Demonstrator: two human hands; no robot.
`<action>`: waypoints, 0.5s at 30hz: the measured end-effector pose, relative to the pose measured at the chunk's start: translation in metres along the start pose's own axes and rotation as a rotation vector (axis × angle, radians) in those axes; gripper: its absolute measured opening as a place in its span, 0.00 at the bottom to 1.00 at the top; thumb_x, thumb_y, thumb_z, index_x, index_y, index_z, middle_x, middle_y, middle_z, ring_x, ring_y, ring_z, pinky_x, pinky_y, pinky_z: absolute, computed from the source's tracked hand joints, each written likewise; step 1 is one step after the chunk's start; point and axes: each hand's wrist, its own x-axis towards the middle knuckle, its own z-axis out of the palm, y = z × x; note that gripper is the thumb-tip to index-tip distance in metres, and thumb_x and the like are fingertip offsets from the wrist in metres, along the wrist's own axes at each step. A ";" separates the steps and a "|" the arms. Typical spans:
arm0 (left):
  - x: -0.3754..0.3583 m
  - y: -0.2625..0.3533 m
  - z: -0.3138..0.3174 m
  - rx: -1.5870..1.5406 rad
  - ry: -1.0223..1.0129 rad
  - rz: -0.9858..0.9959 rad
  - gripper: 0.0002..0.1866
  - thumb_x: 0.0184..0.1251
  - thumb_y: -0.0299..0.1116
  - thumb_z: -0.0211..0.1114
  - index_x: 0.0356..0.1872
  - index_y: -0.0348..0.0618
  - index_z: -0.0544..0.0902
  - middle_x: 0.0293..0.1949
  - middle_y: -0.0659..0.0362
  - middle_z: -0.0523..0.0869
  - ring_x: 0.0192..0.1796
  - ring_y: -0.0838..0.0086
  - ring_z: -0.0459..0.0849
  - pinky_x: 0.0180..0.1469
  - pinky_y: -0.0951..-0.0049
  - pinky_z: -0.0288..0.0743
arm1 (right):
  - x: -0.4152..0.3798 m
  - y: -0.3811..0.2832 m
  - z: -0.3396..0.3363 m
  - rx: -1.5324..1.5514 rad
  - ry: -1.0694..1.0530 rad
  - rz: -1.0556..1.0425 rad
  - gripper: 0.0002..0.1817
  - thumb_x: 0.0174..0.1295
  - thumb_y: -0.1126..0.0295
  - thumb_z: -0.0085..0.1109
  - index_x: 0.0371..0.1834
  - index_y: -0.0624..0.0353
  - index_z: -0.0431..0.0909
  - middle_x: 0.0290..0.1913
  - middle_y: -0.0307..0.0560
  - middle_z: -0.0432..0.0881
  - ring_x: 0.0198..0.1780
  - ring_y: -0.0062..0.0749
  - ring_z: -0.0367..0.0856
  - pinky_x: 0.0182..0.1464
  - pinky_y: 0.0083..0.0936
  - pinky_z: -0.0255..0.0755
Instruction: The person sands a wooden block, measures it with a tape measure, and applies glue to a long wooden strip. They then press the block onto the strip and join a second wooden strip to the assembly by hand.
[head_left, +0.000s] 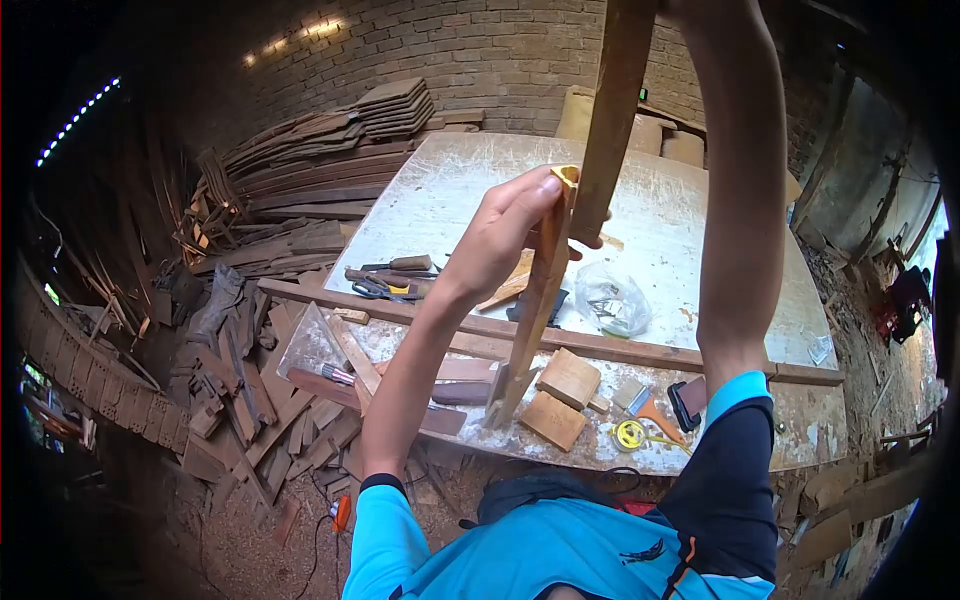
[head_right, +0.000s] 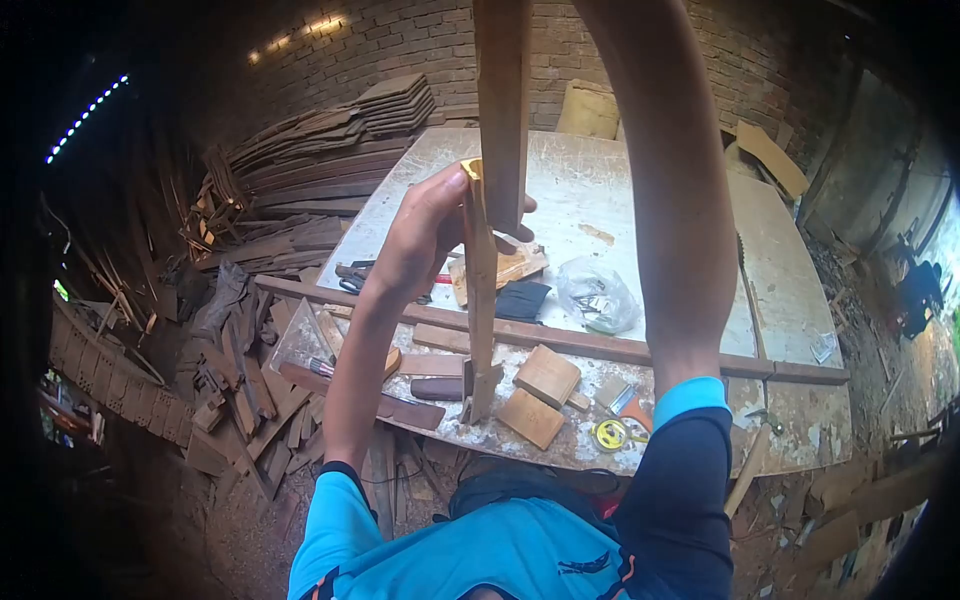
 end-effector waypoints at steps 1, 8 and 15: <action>0.002 0.001 0.004 -0.021 -0.031 0.014 0.31 0.68 0.52 0.43 0.55 0.30 0.69 0.43 0.43 0.81 0.44 0.59 0.84 0.45 0.61 0.79 | -0.006 -0.006 0.003 0.021 -0.023 0.010 0.13 0.64 0.65 0.54 0.44 0.59 0.65 0.21 0.34 0.70 0.16 0.13 0.68 0.13 0.12 0.66; 0.021 0.000 0.033 -0.287 -0.115 0.095 0.37 0.46 0.29 0.72 0.60 0.33 0.65 0.39 0.47 0.84 0.35 0.63 0.86 0.39 0.70 0.81 | -0.006 0.003 0.004 -0.127 -0.038 0.036 0.12 0.64 0.63 0.52 0.41 0.60 0.68 0.19 0.33 0.71 0.15 0.13 0.68 0.15 0.11 0.65; 0.031 0.001 0.046 -0.331 -0.109 -0.153 0.18 0.50 0.32 0.74 0.39 0.36 0.79 0.25 0.58 0.82 0.27 0.78 0.81 0.31 0.78 0.77 | -0.014 0.002 -0.007 -0.136 -0.004 0.062 0.12 0.64 0.62 0.53 0.40 0.58 0.68 0.20 0.33 0.71 0.15 0.12 0.68 0.14 0.11 0.65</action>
